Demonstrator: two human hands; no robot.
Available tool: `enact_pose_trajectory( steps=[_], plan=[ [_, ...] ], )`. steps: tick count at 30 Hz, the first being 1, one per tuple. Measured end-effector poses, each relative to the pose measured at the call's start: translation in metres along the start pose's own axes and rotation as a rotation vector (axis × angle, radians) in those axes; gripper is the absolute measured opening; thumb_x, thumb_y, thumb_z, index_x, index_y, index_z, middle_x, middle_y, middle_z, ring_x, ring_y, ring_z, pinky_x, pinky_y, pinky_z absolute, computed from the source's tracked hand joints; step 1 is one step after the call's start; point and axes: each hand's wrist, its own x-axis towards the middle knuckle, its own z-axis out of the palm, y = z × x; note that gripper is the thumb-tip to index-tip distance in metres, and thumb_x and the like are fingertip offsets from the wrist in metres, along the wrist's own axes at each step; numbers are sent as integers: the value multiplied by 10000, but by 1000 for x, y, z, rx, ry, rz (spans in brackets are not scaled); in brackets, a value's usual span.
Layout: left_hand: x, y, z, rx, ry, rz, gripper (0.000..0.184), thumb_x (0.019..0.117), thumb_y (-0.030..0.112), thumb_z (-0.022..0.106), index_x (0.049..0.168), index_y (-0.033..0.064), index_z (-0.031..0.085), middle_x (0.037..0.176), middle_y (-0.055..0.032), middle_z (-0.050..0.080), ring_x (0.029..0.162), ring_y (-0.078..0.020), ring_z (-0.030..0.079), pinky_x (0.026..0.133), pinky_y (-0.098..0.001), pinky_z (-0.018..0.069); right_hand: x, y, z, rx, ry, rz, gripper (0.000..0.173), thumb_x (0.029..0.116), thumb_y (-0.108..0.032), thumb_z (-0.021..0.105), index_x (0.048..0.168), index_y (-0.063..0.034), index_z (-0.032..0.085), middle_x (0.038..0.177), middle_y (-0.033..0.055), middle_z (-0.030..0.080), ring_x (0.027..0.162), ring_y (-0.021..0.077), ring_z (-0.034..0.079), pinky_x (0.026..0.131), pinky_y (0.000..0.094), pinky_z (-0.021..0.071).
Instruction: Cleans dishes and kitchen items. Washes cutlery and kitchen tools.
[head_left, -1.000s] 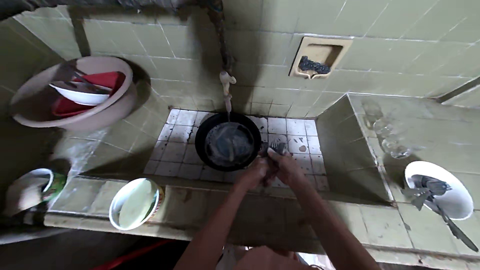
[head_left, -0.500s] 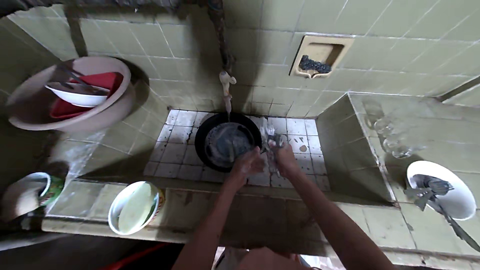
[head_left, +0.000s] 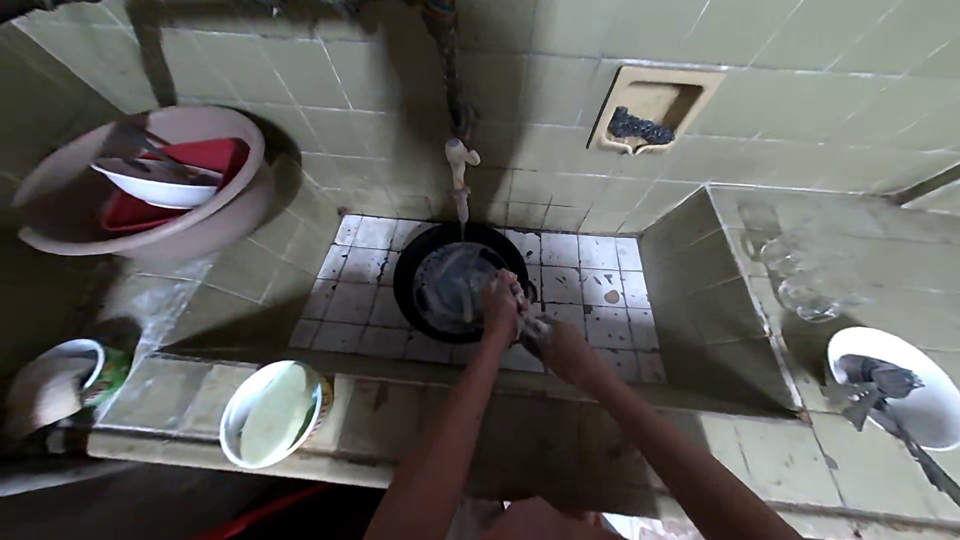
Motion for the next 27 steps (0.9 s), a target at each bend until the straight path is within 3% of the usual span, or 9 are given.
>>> enact_pose_trajectory(
  steps=[2,5,9,11,13,17,21,24,27],
  plan=[
    [-3,-2,7,149,21,-55,307,1127,198,342,1137,-38,538,753,-19,481,593,-85,479,592,-237,468,1,-9,-2,-258,-2,-8,397,1044,-134,561,1411,14,525,1146,271,660,1047,432,661,916,588,516],
    [-2,3,6,182,-21,-132,314,1131,199,334,1275,-34,487,859,-53,494,698,-113,493,684,-265,468,10,-8,10,-552,75,-29,305,1002,-55,577,1295,31,579,1150,278,655,1051,469,652,853,608,517],
    [10,5,-5,-96,92,-120,243,1130,203,325,1168,27,489,777,12,423,577,-66,437,569,-203,445,6,-11,25,-621,187,-1,248,1029,-87,548,1236,26,625,1099,285,667,1022,472,664,826,586,533],
    [8,6,-10,-203,150,-113,205,1125,207,351,1149,56,488,792,13,441,601,-75,467,606,-220,477,2,-5,27,-598,155,20,260,1034,-94,537,1250,20,627,1122,282,668,1039,466,662,857,586,529],
    [-2,1,-4,-193,93,-86,207,1126,212,351,1122,58,489,767,18,439,604,-76,467,625,-231,482,2,-6,27,-560,159,25,259,1040,-95,528,1242,34,624,1112,272,675,1030,454,668,863,577,528],
    [0,1,0,-118,-65,-44,259,1132,214,295,1029,65,481,695,41,425,579,-62,455,621,-215,468,11,-5,28,-554,362,-137,253,1017,-79,565,1216,47,656,961,271,695,873,460,697,739,576,551],
    [18,18,-15,-287,73,-85,223,1129,227,333,985,119,464,662,56,423,513,-45,439,541,-190,461,1,2,15,-567,114,-49,280,1032,-76,518,1270,16,633,1116,285,681,1061,479,660,906,609,508],
    [8,0,-9,-263,-125,5,252,1127,210,304,963,126,477,610,78,436,492,-27,446,522,-179,452,8,8,4,-224,6,-14,328,1057,-115,510,1344,31,570,1129,265,663,1035,401,666,919,541,525],
    [5,2,-3,-185,-350,67,304,1116,232,276,959,140,519,673,73,531,583,-35,528,590,-204,500,23,17,-14,474,-77,-44,226,1072,-218,522,1163,-28,602,801,63,643,621,137,621,573,287,547]
  ],
)
